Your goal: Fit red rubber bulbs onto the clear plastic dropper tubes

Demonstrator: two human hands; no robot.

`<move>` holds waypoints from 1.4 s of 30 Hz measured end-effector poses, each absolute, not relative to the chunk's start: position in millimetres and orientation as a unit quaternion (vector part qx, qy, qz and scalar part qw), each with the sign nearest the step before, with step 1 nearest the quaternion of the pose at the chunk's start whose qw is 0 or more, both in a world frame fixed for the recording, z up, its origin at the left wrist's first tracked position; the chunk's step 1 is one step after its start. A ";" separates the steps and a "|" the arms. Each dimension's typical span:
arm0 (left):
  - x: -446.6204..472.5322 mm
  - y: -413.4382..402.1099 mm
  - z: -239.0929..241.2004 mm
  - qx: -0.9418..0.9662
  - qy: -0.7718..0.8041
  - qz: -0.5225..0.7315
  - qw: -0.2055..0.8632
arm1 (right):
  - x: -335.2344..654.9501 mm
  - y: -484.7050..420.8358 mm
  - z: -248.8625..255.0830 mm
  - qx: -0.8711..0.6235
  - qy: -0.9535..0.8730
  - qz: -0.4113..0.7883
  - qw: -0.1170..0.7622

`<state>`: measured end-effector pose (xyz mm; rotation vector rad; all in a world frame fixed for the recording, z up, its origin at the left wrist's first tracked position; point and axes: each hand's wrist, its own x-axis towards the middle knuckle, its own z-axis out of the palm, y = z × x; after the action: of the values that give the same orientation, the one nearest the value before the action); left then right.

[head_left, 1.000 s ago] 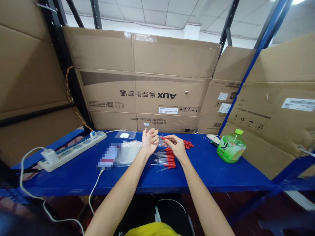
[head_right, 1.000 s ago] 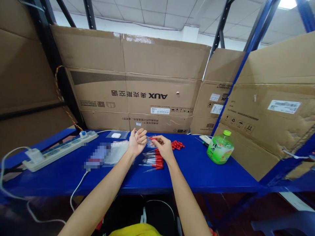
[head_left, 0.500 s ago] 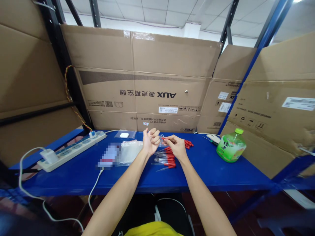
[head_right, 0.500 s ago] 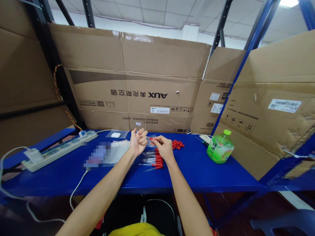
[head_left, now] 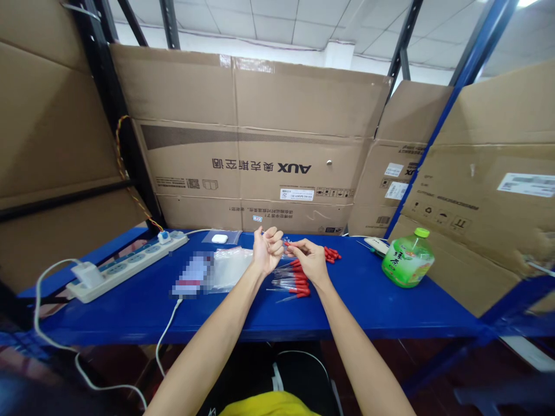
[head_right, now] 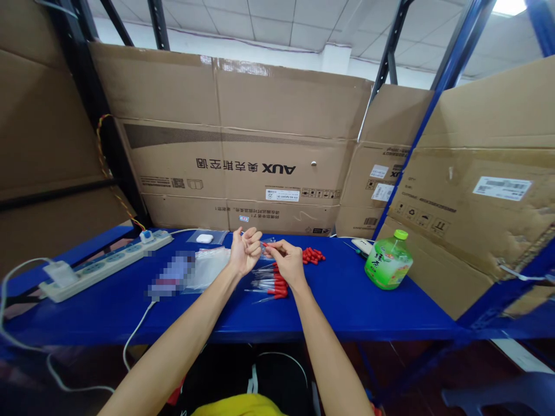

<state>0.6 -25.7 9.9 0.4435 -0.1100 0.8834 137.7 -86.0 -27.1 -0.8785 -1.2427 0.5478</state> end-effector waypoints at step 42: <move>-2.0 -28.0 10.8 0.263 -0.022 0.417 0.870 | 139.2 -89.9 -22.2 -0.410 -0.576 0.229 0.669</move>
<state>-2.0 -28.0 10.8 0.5501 -0.0454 0.8729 139.2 -89.9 -22.2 -0.9239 -1.2986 0.5170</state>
